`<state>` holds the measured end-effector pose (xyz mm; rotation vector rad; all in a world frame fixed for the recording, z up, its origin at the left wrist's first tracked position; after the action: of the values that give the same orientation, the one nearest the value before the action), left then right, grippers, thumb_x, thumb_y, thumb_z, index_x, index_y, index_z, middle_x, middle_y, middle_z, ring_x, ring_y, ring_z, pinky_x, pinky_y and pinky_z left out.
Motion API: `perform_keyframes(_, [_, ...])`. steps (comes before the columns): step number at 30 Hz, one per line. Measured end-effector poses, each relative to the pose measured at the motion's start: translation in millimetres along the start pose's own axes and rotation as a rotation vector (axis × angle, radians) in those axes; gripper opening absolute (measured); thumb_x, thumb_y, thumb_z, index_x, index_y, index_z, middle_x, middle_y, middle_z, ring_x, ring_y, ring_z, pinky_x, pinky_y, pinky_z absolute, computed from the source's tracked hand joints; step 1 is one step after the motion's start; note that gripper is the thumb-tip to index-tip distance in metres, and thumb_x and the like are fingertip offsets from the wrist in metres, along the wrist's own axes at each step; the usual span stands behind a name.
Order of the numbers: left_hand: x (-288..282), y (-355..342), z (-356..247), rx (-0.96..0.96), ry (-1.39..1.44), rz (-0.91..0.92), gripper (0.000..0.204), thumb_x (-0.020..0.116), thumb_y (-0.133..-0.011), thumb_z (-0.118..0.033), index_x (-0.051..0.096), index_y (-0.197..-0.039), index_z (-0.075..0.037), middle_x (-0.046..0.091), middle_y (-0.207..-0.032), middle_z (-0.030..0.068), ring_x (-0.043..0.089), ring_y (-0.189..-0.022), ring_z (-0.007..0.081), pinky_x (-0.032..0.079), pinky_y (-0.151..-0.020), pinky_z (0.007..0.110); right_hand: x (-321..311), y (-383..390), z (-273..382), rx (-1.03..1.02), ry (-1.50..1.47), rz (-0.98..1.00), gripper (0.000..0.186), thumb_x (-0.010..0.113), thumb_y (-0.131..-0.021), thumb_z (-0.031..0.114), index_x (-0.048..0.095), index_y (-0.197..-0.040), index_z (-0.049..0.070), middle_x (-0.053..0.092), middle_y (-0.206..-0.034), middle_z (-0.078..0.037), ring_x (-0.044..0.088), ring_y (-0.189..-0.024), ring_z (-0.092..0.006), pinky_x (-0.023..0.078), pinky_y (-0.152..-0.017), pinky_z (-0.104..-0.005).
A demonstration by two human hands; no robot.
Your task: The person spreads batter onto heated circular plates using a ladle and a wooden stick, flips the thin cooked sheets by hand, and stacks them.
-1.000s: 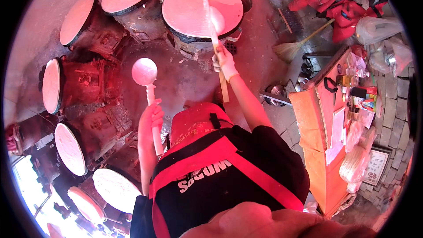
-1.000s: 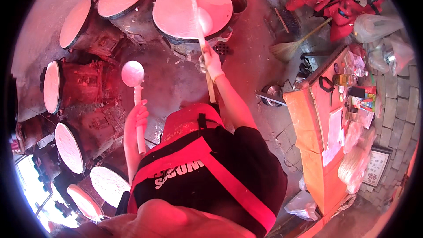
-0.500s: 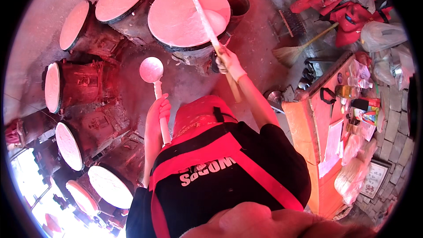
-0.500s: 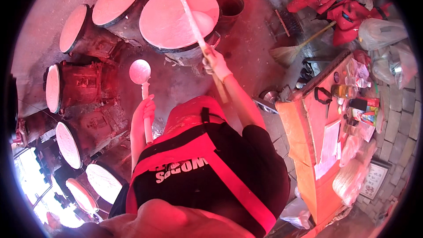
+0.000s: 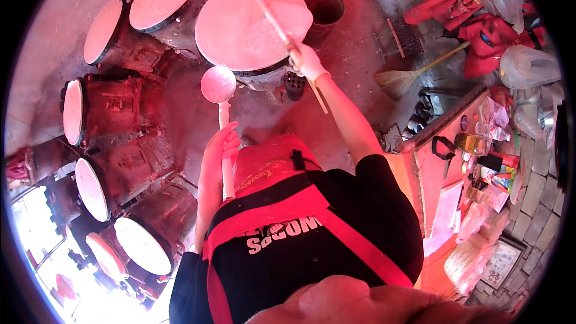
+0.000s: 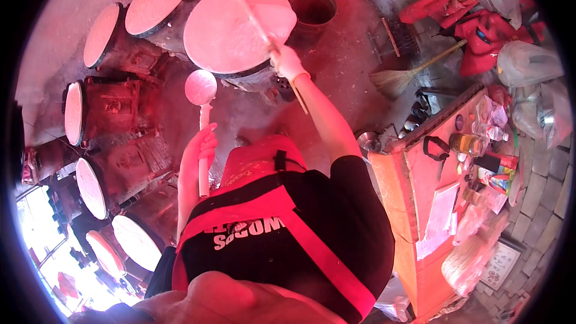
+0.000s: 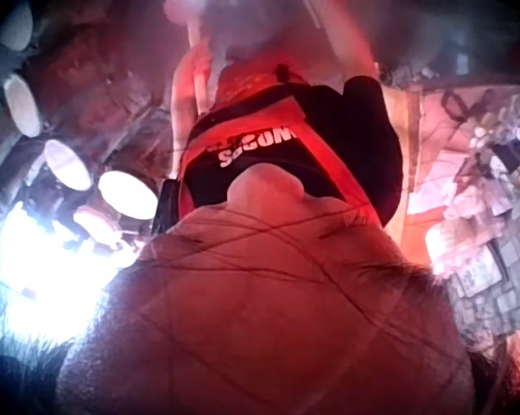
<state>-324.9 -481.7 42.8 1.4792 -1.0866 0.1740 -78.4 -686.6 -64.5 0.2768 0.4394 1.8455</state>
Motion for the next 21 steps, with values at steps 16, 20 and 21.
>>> perform_keyframes(16, [1, 2, -49, 0.061, -0.281, 0.065, 0.023, 0.051, -0.095, -0.013, 0.048, -0.114, 0.000, 0.048, -0.081, 0.0017, 0.039, -0.056, 0.0035, 0.031, -0.042, 0.016, 5, 53, -25, -0.283, -0.109, -0.365, 0.038, 0.057, -0.092, 0.017, 0.054, -0.129, 0.008, 0.061, -0.084, 0.001, 0.050, -0.065, -0.0067, 0.039, -0.059, -0.0219])
perform_keyframes(20, [-2, -1, -45, 0.022, -0.273, 0.095, 0.023, 0.052, -0.094, -0.011, 0.048, -0.114, 0.000, 0.047, -0.080, 0.0013, 0.038, -0.055, 0.0029, 0.029, -0.041, 0.015, 27, 39, -78, -0.339, -0.338, -0.429, 0.038, 0.058, -0.092, 0.013, 0.055, -0.129, 0.012, 0.054, -0.072, 0.007, 0.038, -0.048, -0.0024, 0.029, -0.043, -0.0193])
perform_keyframes(21, [-3, -1, -46, 0.026, -0.290, 0.084, 0.023, 0.052, -0.094, -0.011, 0.048, -0.113, 0.000, 0.047, -0.079, 0.0008, 0.038, -0.055, 0.0027, 0.029, -0.041, 0.015, 51, 48, -59, -0.213, -0.454, -0.256, 0.037, 0.057, -0.092, 0.015, 0.055, -0.129, 0.013, 0.048, -0.062, 0.009, 0.035, -0.043, -0.0031, 0.027, -0.040, -0.0204])
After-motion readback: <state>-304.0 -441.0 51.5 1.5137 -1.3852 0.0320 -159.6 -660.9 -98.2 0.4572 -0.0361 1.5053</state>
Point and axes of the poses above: each hand's wrist, its own y-axis away from the middle knuckle, its own x-axis out of the palm, z = x × y, the point moved 8 cm from there along -y, towards the middle knuckle
